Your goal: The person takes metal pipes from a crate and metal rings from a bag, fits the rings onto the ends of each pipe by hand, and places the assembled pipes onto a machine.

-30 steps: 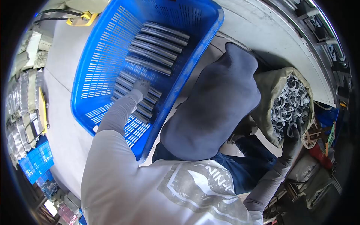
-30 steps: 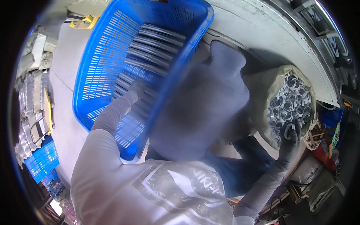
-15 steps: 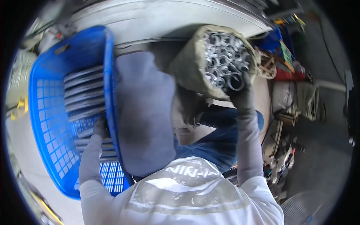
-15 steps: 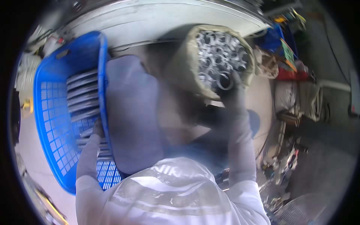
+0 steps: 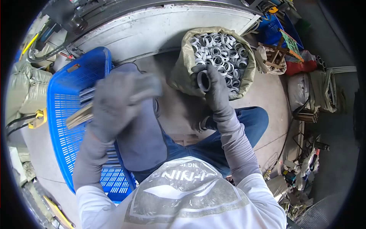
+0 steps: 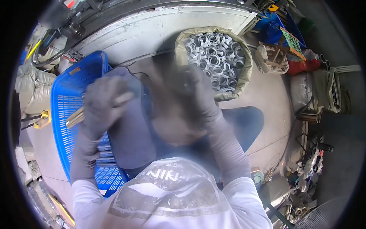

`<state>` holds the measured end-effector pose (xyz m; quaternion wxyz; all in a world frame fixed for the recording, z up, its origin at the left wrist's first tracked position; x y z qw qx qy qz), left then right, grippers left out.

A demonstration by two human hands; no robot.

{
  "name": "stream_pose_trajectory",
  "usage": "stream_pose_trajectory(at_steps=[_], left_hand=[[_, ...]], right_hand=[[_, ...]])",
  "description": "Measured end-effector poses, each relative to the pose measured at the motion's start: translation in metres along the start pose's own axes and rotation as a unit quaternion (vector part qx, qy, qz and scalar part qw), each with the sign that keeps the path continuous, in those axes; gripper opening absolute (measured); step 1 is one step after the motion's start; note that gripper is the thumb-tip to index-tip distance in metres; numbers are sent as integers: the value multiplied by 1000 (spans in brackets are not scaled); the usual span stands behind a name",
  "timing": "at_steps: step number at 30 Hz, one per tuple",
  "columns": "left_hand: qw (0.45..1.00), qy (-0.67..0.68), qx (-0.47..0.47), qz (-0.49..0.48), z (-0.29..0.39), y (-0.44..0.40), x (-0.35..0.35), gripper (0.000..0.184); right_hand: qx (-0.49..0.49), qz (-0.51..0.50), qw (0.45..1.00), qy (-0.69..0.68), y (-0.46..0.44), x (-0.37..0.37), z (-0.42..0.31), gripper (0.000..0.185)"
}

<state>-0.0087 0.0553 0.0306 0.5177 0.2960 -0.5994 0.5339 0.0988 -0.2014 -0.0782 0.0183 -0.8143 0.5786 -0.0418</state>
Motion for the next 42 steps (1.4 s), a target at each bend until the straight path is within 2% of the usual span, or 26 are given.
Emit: stream_pose_trajectory(at_steps=[2, 4, 7, 13, 19, 20, 23, 24, 25, 26, 27, 28, 29, 30, 31, 32, 33, 34, 35, 36, 37, 38, 39, 40, 41, 42], left_hand=[[998, -27, -26, -46, 35, -25, -8, 44], [994, -5, -32, -107, 53, -41, -31, 42], [990, -29, -37, -131, 63, -49, -57, 43], [987, -48, -44, -149, 70, -53, -68, 41], [983, -70, -28, -169, 75, -55, -73, 44], [983, -70, -32, -168, 75, -55, -75, 44], [983, -57, -46, -166, 70, -57, -76, 43], [982, -65, -59, -166, 71, -59, -73, 46], [981, -72, -71, -166, 74, -60, -70, 49], [981, -70, -78, -166, 75, -58, -63, 49], [991, -38, -114, -58, 82, -59, -42, 55], [988, -4, -147, 50, 87, -55, -26, 60], [988, -3, -149, 48, 84, -43, -25, 60], [981, 188, -38, 37, 70, -29, -26, 65], [927, 367, 77, 26, 54, -17, -33, 70], [884, 438, 161, 13, 41, -12, -47, 58], [885, 435, 163, 17, 31, -11, -59, 58], [824, 540, 144, 96, 19, -15, -70, 53], [745, 633, 121, 173, 10, -22, -76, 49], [728, 633, 133, 226, 9, -38, -67, 47], [711, 629, 144, 279, 8, -53, -58, 45], [858, 414, 65, 296, 1, -65, -41, 42], [922, 162, 4, 353, -6, -74, -26, 39], [916, 129, -56, 375, -12, -81, -9, 38], [914, 211, -19, 346, -11, -91, 16, 39], [902, 289, 23, 320, -9, -100, 40, 41]], right_hand=[[181, -32, 964, 192, 8, -8, -36, 38], [162, -7, 975, 150, 12, -11, -30, 38], [120, 18, 989, 83, 17, -13, -25, 41], [193, 54, 962, 186, 18, -20, -14, 44], [155, 114, 957, 218, 17, -40, 1, 34], [115, 104, 974, 165, 16, -41, 4, 30], [109, 90, 974, 177, 13, -42, 11, 27], [85, 89, 989, 78, 10, -40, 16, 24], [85, 96, 989, 79, 7, -33, 19, 24], [145, 103, 964, 198, 4, -27, 19, 23], [200, 108, 922, 314, 0, -18, 18, 21], [74, 120, 960, 243, -7, -2, 20, 22], [139, 148, 915, 348, 0, 13, 9, 25], [111, 159, 957, 216, -8, 30, 31, 26], [79, 163, 973, 144, -14, 40, 41, 28], [49, 173, 981, 70, -20, 50, 51, 29], [76, 163, 966, 184, -15, 51, 23, 30], [105, 161, 936, 295, -9, 52, -8, 30], [106, 157, 936, 295, -14, 48, -2, 30], [65, 99, 981, 153, -25, 40, 13, 30], [88, 64, 974, 201, -23, 36, -2, 32], [114, 32, 962, 246, -21, 32, -18, 37], [114, 30, 962, 246, -28, 35, -11, 37], [37, 95, 982, 159, -42, 45, 9, 40], [-40, 159, 984, 70, -56, 56, 34, 43], [12, 145, 949, 280, -63, 74, 63, 45]])
Point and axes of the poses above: each hand's wrist, its own y-axis away from the middle knuckle, its own x-axis out of the back of the hand, z = x × y, the point moved 3 cm from there along -y, towards the middle knuckle, and after that the axes turned 4 degrees about y, right-handed, at the moved point
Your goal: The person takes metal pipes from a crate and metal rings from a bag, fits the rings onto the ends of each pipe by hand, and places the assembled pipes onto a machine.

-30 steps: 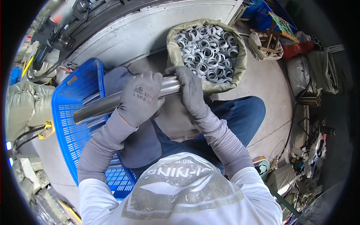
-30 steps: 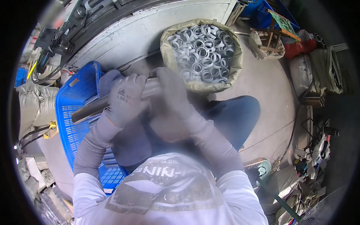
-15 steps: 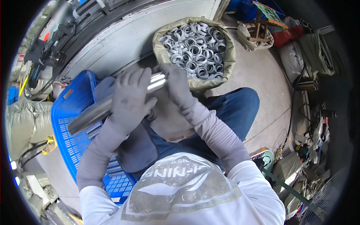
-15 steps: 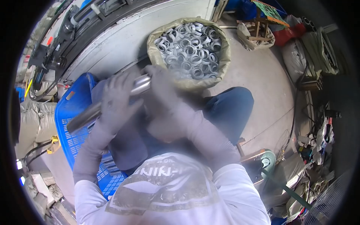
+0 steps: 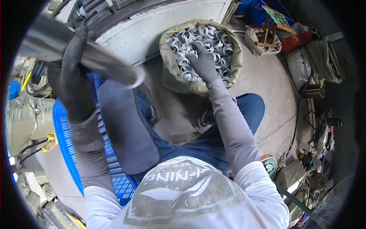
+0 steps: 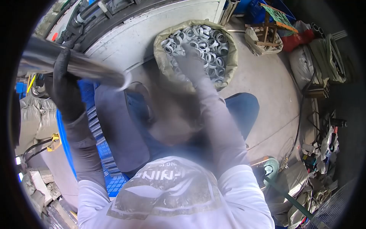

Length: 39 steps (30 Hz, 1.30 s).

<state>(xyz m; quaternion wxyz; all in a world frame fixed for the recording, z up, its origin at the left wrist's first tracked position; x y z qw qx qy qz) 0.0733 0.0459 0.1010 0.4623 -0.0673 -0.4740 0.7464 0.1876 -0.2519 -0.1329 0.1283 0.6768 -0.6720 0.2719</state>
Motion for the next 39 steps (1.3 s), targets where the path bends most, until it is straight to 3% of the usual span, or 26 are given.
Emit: stream_pose_trajectory(at_steps=[1, 2, 3, 5, 7, 9, 10, 13, 16, 18, 19, 21, 22, 25, 29, 31, 34, 38, 39], left_hand=[[969, 129, 210, -34, 20, -6, 1, 43], [967, -40, 245, -48, 31, -6, -3, 40], [959, -51, 227, -163, 22, 2, -7, 38], [953, -159, 2, -260, 26, 26, -28, 40], [898, -252, 18, -360, 22, 60, -42, 46], [879, -261, 26, -398, 15, 85, -48, 47], [861, -272, 34, -429, 11, 95, -51, 49], [859, -280, 35, -428, 1, 112, -56, 52], [865, -263, 47, -425, -3, 112, -55, 45], [866, -256, 52, -427, -4, 113, -55, 44], [866, -256, 51, -427, -3, 113, -54, 44], [866, -255, 50, -428, -1, 113, -53, 45], [870, -249, 46, -424, 0, 113, -53, 45], [879, -237, 35, -412, 4, 111, -53, 47], [874, -249, 21, -417, 6, 113, -49, 51], [871, -252, 20, -421, 3, 115, -49, 52], [869, -250, 11, -426, 2, 118, -50, 54], [858, -261, -10, -442, 2, 117, -51, 52], [858, -261, -11, -443, 2, 116, -53, 52]], right_hand=[[-2, 3, 1000, -1, 1, 6, -7, 45], [2, -157, 972, 174, 5, 8, -19, 47], [7, -307, 889, 340, 11, 8, -23, 49], [20, -314, 902, 294, 22, -7, -12, 50], [31, -323, 913, 245, 28, -31, 9, 50], [99, -379, 857, 335, 32, -48, 30, 54], [39, -352, 895, 271, 34, -41, 23, 56], [17, -381, 851, 361, 32, -9, -28, 59], [48, -284, 890, 353, 35, 17, -46, 60], [-56, -78, 985, 143, 20, 11, -10, 54], [-143, -93, 967, -188, 24, 13, -6, 45], [-207, -95, 906, -358, 28, 11, -12, 34], [-206, -94, 906, -356, 39, 16, -30, 34], [-184, -87, 806, -555, 71, 25, -84, 22], [65, -64, 968, -233, 67, 28, -101, 35], [178, -4, 980, -95, 66, 31, -107, 27], [221, 12, 975, -16, 68, 28, -102, 26], [230, 7, 972, -35, 68, 22, -97, 25], [246, 53, 968, -8, 69, 20, -98, 25]])
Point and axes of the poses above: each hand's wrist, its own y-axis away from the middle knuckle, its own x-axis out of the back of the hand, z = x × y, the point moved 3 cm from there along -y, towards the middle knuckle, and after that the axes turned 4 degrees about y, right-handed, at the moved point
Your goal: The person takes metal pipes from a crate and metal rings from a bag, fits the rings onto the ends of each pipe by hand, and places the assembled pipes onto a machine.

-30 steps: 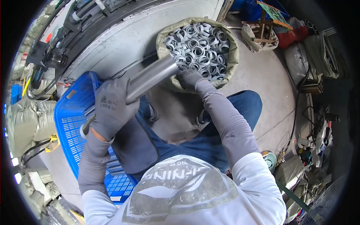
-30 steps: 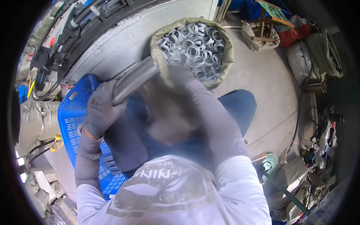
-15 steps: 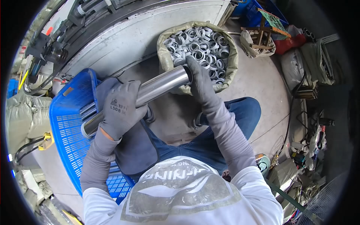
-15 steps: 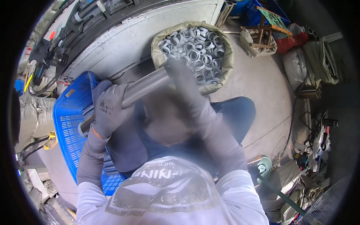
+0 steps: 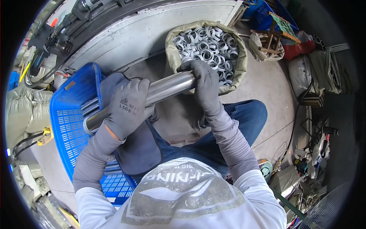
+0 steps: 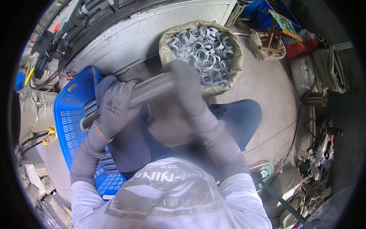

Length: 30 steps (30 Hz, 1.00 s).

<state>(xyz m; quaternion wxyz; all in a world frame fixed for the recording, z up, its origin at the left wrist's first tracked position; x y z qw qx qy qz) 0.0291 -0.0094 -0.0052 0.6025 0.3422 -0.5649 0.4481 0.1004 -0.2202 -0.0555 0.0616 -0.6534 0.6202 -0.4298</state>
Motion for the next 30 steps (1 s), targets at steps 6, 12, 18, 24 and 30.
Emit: stream_pose_trajectory(at_steps=[6, 12, 18, 24, 30], left_hand=[[1000, -5, 11, -23, 0, -2, -3, 51], [999, -38, 10, 19, -4, 9, 18, 63], [994, 36, 38, 99, -30, 27, 13, 63], [993, 62, 66, 81, -27, 27, 15, 63], [993, 55, 63, 84, -30, 30, 15, 61]], right_hand=[[-38, -29, 999, 1, -1, -4, 1, 27], [-57, -82, 995, 28, -16, 4, 17, 36], [-325, -112, 925, 163, 4, 7, 188, 44], [-342, -370, 805, 313, 36, -37, 179, 51], [-273, -351, 817, 367, 53, -32, 201, 32]])
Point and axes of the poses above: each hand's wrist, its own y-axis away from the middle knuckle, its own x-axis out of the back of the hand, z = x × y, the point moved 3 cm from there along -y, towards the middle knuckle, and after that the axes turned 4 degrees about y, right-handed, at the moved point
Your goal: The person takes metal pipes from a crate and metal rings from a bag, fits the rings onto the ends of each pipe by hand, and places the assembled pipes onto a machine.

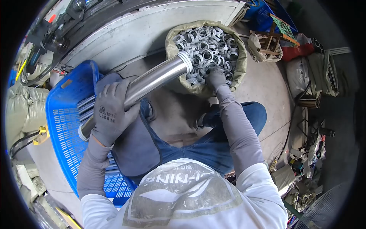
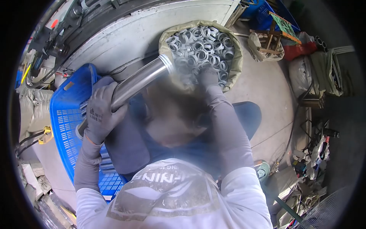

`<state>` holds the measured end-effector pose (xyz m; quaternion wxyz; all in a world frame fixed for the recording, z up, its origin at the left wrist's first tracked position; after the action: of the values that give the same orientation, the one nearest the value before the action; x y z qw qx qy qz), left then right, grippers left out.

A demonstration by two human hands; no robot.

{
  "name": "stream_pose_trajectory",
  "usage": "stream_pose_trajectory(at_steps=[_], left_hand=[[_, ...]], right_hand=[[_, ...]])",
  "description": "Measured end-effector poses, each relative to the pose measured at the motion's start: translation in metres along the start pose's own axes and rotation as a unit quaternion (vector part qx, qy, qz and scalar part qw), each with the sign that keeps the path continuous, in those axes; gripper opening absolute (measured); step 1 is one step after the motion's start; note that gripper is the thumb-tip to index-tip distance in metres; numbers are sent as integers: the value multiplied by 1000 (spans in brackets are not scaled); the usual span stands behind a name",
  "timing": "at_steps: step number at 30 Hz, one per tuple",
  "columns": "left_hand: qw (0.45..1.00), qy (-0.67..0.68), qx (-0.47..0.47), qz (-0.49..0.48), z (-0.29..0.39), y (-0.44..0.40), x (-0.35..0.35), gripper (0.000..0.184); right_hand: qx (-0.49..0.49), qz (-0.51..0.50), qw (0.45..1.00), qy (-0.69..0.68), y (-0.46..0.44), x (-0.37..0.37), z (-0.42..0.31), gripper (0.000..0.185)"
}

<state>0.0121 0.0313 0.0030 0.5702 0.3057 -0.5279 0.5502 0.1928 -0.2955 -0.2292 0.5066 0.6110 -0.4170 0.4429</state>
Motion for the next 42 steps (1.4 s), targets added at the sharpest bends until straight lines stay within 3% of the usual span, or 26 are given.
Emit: stream_pose_trajectory(at_steps=[3, 7, 10, 12, 14, 15, 16, 18, 19, 21, 22, 24, 27, 29, 32, 33, 35, 37, 39, 40, 42], left_hand=[[1000, 0, -6, 5, 3, 0, 2, 61], [1000, 2, -12, 15, 3, 1, 0, 61], [1000, 2, -6, 8, 1, 1, 0, 60], [1000, 2, -11, 9, 1, 2, 0, 59], [1000, -1, -9, 9, 0, 4, -1, 59], [1000, -3, -8, 8, 0, 4, -1, 59], [1000, -4, -10, 9, -1, 4, -1, 59], [1000, -7, -8, 7, -1, 4, -1, 59], [1000, -9, -11, 11, 0, 4, 1, 59], [1000, 3, -20, 0, 3, 1, 3, 60], [1000, 0, -22, 3, 0, -2, 3, 60], [998, 6, -58, -8, -6, -9, 1, 64], [998, -61, 5, -24, -6, -50, 19, 65], [986, -111, -88, 90, -10, -98, 36, 65], [958, -199, -97, 182, -41, -191, 43, 64], [942, -230, -116, 214, -53, -225, 46, 64], [949, -257, -47, 176, -69, -288, 52, 65], [930, -329, 9, 165, -77, -337, 53, 44], [932, -322, 49, 160, -93, -369, 49, 40], [933, -312, 89, 154, -104, -385, 46, 37], [931, -326, 77, 142, -127, -403, 35, 38]], right_hand=[[-18, 102, 990, -97, -2, 13, 28, 28], [-34, 39, 989, -136, -11, 6, 62, 31], [34, 31, 994, -103, -8, 4, 66, 35], [-46, -40, 945, -321, -10, -8, 71, 37], [-60, -74, 950, -297, 6, 29, 55, 28], [-95, -115, 867, -475, 14, 42, 49, 25], [-126, -152, 748, -634, 17, 45, 47, 24], [99, -69, 848, -516, 20, 60, 46, 25], [93, -29, 800, -592, 40, 90, 32, 19], [108, -102, 524, -839, 62, 118, 21, 14], [112, -100, 523, -839, 65, 121, 22, 14], [173, -91, 454, -869, 69, 128, 24, 15], [127, -59, 481, -865, 79, 143, 19, 30], [114, -47, 499, -858, 72, 145, 12, 50], [130, 35, 533, -835, 69, 147, -2, 64], [121, -21, 509, -852, 72, 157, -10, 72], [133, -56, 530, -836, 67, 153, -12, 71], [124, -73, 544, -826, 69, 151, -16, 69], [131, -5, 699, -703, 71, 152, -16, 71], [143, 4, 715, -684, 67, 144, -12, 71], [155, 11, 730, -666, 62, 136, -8, 71]])
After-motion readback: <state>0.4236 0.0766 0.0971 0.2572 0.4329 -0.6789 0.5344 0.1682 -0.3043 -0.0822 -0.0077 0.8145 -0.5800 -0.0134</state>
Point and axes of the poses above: each hand's wrist, its own y-axis away from the middle knuckle, its own x-axis out of the back of the hand, z = x × y, the point moved 3 cm from there along -y, towards the middle knuckle, and after that the axes turned 4 degrees about y, right-handed, at the moved point
